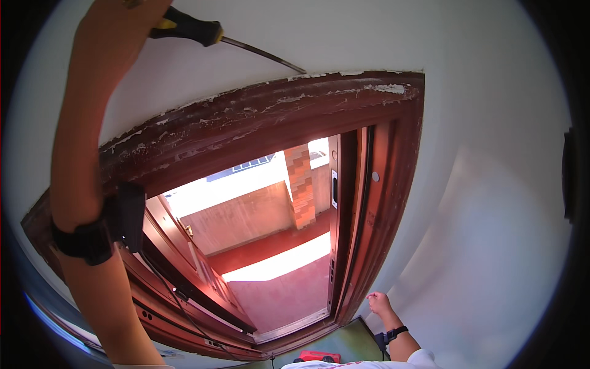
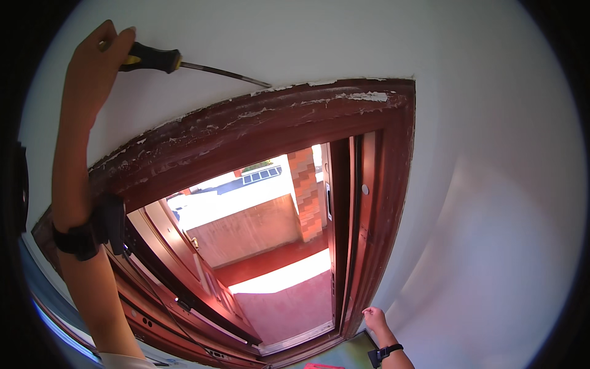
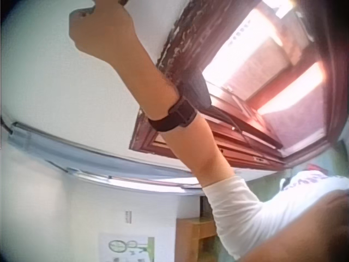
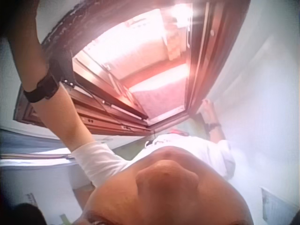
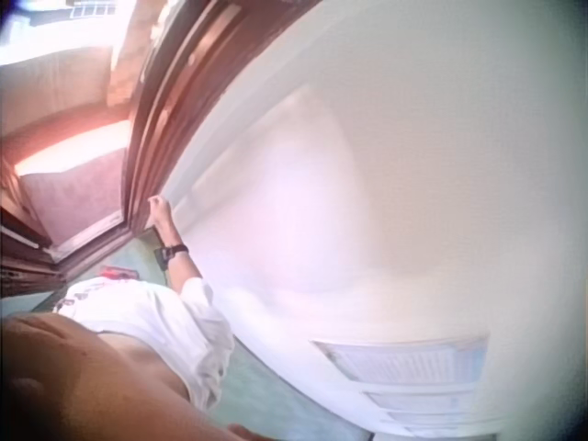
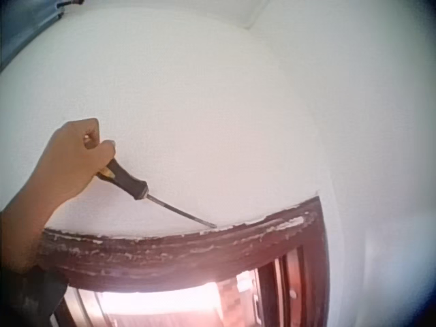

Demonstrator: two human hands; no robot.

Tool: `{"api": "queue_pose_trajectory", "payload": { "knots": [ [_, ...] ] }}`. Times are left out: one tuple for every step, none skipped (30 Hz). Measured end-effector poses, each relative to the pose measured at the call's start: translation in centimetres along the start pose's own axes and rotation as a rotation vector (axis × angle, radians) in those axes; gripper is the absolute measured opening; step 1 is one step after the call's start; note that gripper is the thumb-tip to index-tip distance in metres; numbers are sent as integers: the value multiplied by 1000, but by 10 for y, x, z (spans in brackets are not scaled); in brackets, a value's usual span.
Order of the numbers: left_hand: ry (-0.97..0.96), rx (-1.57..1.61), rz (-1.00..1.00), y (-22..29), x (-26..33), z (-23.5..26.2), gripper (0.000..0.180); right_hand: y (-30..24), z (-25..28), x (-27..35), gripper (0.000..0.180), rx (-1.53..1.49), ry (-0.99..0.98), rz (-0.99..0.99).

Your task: Using a screwdriver to scrape and repair the upper section of a wooden door frame.

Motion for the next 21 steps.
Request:
{"api": "queue_pose_trajectory", "payload": {
  "knots": [
    [5, 11, -13, 10, 9, -22, 45, -12, 3, 13, 29, 68, -22, -217],
    [23, 5, -26, 28, 16, -30, 45, -33, -4, 26, 29, 70, -25, -212],
    [16, -1, -33, 48, 19, -42, 45, -46, -8, 35, 38, 337, -71, -384],
    [8, 2, -40, 62, 21, -50, 45, -50, -7, 40, 49, 603, -110, -559],
    [-24, 0, -30, 68, 11, -40, 45, -20, -3, 33, 56, 779, -105, -475],
    [-17, -5, -27, 76, 12, -20, 45, 2, -2, 29, 56, 783, -105, -468],
    [-43, 24, 12, 84, 14, -1, 36, 20, -1, 26, 56, 926, -137, -435],
    [-83, 103, 45, 85, 16, -9, 31, 40, 9, 31, 57, 1056, -145, -448],
    [-45, 321, 67, 76, 19, -8, 33, 52, 16, 29, 54, 976, -161, -467],
    [-47, 331, 70, 76, 19, -16, 33, 66, 19, 37, 54, 977, -156, -477],
    [-48, 241, 45, 89, 19, -28, 33, 74, 26, 45, 50, 941, -127, -513],
    [-36, 79, 26, 102, 23, -14, 35, 69, 18, 40, 46, 925, -142, -488],
    [106, 69, -30, 122, 40, -33, 38, 70, 23, 43, 46, 938, -145, -488],
    [-48, 44, 0, 112, 24, -49, 38, 66, 24, 43, 43, 892, -188, -474],
    [-39, 86, -17, 112, 24, -53, 38, 59, 25, 45, 40, 834, -223, -466],
    [-31, 126, -35, 113, 24, -56, 38, 51, 27, 46, 40, 837, -214, -473],
    [-38, 99, -15, 111, 21, -45, 37, 43, 25, 48, 38, 744, -158, -446],
    [-46, 77, 2, 109, 17, -27, 36, 40, 25, 53, 36, 646, -99, -421],
    [-113, 85, 56, 107, 15, -25, 34, 42, 38, 65, 34, 607, 8, -407],
    [-156, 273, 330, 118, 9, -12, 34, 44, 41, 68, 34, 597, 15, -416],
    [-140, 216, 206, 110, 13, -14, 34, 44, 46, 69, 34, 601, 4, -434]
  ]
}}
Point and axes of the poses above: each hand's wrist, its own x-axis away from the middle knuckle, its own z-axis out of the back of the hand, y = z × x, the point moved 1 cm from there along -x, towards the middle knuckle, and after that the axes turned 11 degrees about -y, right-handed, at the moved point
